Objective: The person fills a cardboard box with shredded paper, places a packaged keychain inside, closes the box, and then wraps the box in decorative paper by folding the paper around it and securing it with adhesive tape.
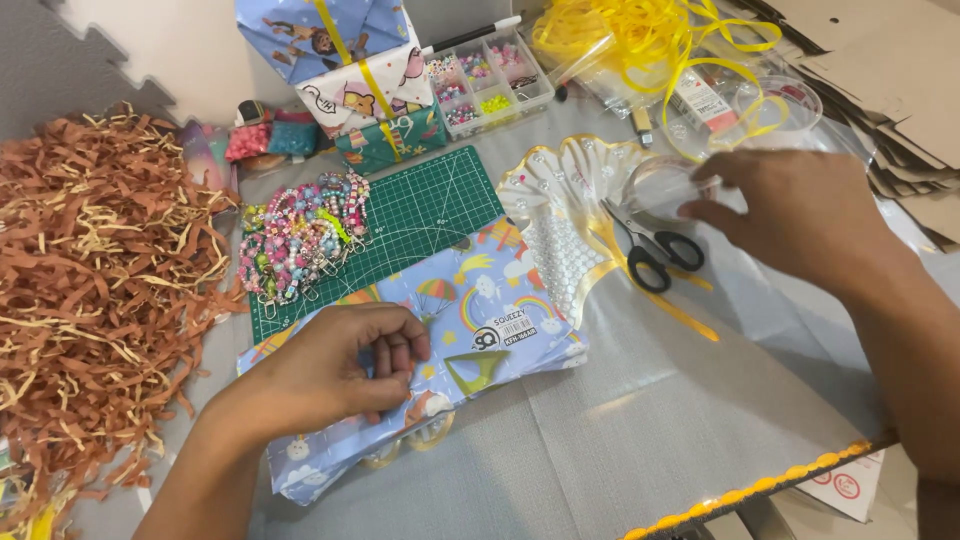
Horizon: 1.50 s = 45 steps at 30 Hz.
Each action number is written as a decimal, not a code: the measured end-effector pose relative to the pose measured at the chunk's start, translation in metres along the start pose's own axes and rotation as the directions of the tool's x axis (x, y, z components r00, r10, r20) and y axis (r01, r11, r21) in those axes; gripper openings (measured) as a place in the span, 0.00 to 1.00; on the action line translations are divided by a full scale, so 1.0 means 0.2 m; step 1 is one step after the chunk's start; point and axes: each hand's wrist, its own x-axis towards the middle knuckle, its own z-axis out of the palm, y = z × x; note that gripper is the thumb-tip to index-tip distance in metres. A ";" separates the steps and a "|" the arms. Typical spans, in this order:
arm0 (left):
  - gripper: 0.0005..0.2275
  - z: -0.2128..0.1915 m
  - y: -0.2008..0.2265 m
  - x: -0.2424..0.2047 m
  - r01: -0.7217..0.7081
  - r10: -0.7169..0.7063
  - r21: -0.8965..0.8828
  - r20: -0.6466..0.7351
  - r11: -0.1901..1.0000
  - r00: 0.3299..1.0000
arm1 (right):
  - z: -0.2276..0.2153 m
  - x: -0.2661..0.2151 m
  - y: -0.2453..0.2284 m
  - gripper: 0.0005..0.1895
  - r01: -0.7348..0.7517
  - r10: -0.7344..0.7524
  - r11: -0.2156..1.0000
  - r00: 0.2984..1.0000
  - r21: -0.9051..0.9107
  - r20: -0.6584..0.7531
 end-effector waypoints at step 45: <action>0.11 -0.02 0.00 0.01 -0.035 0.040 -0.084 0.060 0.996 0.997 | 0.54 0.91 -0.60 0.07 0.536 -0.498 0.691 0.839 0.486 -0.217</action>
